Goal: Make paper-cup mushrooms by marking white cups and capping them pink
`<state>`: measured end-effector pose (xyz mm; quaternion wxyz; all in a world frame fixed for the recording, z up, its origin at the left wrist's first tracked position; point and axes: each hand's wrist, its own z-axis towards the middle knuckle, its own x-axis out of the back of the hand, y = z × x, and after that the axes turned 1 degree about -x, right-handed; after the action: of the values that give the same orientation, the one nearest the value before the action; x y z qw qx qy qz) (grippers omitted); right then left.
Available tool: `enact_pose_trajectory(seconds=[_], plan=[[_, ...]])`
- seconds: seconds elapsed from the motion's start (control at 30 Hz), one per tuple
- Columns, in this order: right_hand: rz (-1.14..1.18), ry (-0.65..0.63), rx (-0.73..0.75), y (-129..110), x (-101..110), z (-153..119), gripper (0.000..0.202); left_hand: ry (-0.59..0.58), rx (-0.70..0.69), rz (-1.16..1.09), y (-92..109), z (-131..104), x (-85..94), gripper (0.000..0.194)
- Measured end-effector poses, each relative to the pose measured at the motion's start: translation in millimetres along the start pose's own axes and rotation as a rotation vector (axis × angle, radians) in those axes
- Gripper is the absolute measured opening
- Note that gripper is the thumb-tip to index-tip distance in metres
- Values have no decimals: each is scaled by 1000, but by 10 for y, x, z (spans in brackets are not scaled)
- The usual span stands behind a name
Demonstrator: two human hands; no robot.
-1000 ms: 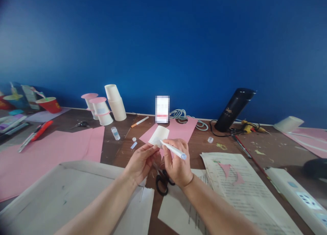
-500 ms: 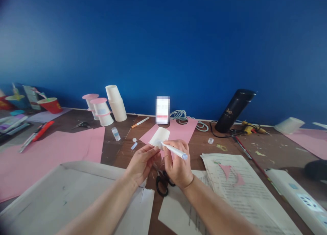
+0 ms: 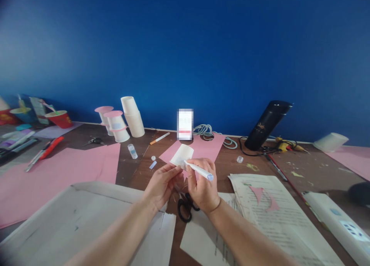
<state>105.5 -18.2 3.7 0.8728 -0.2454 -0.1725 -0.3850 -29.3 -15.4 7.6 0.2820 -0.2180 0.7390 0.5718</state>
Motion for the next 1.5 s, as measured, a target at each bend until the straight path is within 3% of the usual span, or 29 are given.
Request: enact_pose_trajectory(seconds=[0.27,0.53,1.5], plan=[[31,-17,-8,-6,-18,-23,14,-5,9,-46,13,6,7,14],[69,43,-85,-9,-7,-34,13,75,37,-209,86,14,10,7],[21,-14,-2,-26,14,0,14,17,51,-187,38,17,41,5]])
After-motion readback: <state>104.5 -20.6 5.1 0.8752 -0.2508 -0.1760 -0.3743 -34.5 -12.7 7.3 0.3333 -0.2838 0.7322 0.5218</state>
